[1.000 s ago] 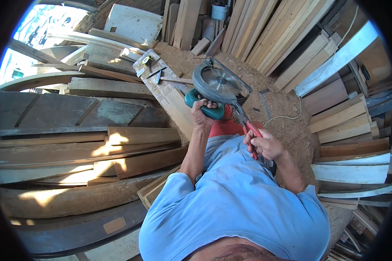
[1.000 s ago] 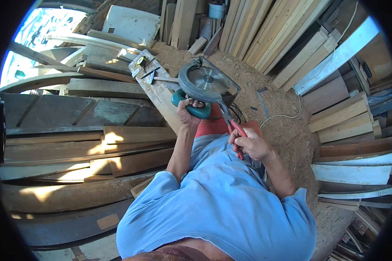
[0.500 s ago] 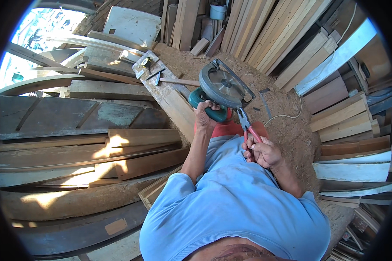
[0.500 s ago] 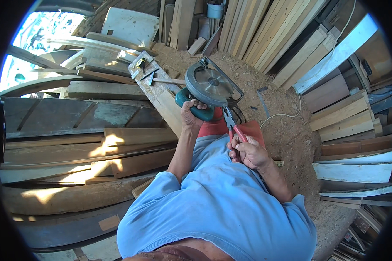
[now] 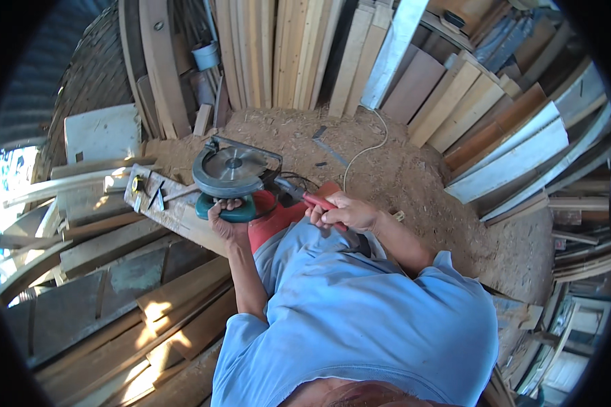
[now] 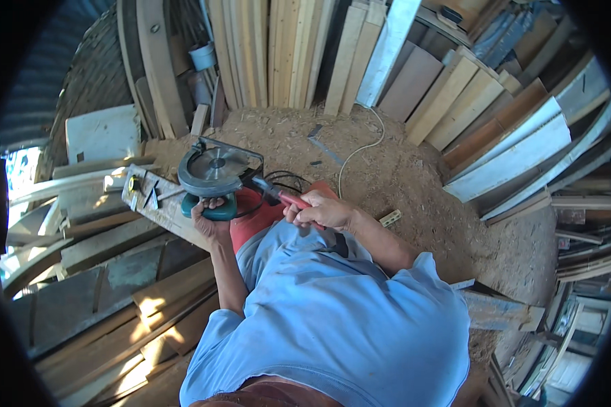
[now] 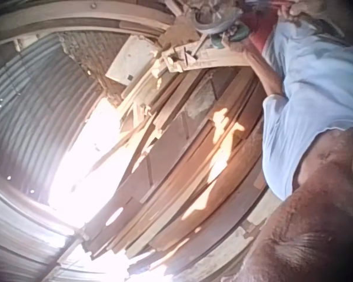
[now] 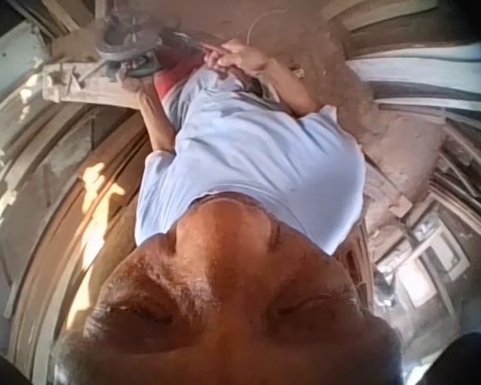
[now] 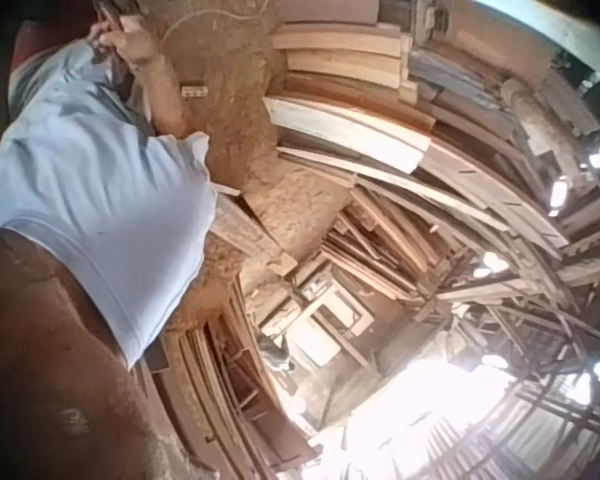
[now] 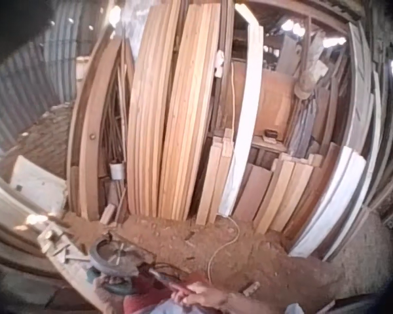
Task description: The person uses a circular saw to cut a wood plank, then adjusts the power cord by plugging it into a power strip before continuing to saw another section of the wood.
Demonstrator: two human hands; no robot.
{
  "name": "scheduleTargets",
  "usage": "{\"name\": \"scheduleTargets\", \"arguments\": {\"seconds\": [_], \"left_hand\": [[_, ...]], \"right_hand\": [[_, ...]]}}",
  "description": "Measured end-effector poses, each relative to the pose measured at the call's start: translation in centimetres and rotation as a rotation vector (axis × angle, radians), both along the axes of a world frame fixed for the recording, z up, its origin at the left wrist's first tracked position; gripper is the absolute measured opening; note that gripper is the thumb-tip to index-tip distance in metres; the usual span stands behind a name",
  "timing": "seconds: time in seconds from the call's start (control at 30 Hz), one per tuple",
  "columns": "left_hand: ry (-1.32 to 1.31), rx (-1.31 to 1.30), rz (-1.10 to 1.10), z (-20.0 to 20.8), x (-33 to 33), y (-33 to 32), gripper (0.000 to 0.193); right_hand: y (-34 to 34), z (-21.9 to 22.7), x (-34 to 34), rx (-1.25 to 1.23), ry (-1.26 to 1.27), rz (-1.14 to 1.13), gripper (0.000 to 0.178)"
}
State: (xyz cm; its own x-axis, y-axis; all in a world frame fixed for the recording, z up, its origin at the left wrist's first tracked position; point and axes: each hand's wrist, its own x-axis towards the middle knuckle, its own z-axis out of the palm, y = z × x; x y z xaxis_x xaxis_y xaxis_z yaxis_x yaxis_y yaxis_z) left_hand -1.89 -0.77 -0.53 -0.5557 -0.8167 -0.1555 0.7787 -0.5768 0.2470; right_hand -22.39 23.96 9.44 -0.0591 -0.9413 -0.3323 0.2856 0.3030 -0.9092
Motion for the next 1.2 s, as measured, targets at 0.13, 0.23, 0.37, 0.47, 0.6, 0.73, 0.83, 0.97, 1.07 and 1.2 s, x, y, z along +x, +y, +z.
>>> {"name": "scheduleTargets", "arguments": {"seconds": [0.13, 0.23, 0.37, 0.47, 0.6, 0.73, 0.83, 0.97, 1.07, 1.2], "left_hand": [[-0.036, 0.003, -0.004, -0.2, 0.1, -0.2, 0.008], [-0.048, -0.029, -0.019, 0.3, -0.1, -0.3, 0.008], [-0.053, -0.008, -0.049, -0.4, -0.3, -1.0, 0.009], [-0.059, 0.023, -0.051, -0.1, -0.3, -1.0, 0.009], [-0.131, 0.011, -0.05, -0.7, -0.3, -1.4, 0.008], [-0.291, 0.026, -0.031, -0.7, -0.9, -1.0, 0.01], [-0.451, -0.009, -0.032, 0.1, -1.9, -0.5, 0.01], [-0.566, 0.029, -0.067, -0.3, -5.2, -1.3, 0.007], [-0.737, -0.001, 0.002, -0.8, -8.2, -2.1, 0.008], [-0.83, 0.095, 0.041, 1.3, -13.5, -1.6, 0.032]], "right_hand": [[1.3, -3.6, -1.8, 0.22, 0.306, -0.219, 0.009], [1.4, -6.2, -2.7, 0.343, 0.302, -0.393, 0.009], [2.2, -13.7, -4.5, 0.4, 0.453, -0.442, 0.016], [3.3, -17.6, -5.2, 0.518, 0.749, -0.343, 0.023], [3.3, -19.0, -6.1, 0.684, 0.794, -0.227, 0.04], [1.9, -18.5, -8.4, 0.735, 0.688, -0.252, 0.044], [-0.2, -18.5, -12.0, 0.758, 0.578, -0.302, 0.04], [-3.2, -21.3, -17.2, 0.673, 0.739, -0.385, 0.032], [-7.6, -16.7, -19.7, 0.557, 0.89, -0.287, 0.031], [-11.7, -11.9, -20.2, 0.187, 1.04, -0.168, 0.025]]}}
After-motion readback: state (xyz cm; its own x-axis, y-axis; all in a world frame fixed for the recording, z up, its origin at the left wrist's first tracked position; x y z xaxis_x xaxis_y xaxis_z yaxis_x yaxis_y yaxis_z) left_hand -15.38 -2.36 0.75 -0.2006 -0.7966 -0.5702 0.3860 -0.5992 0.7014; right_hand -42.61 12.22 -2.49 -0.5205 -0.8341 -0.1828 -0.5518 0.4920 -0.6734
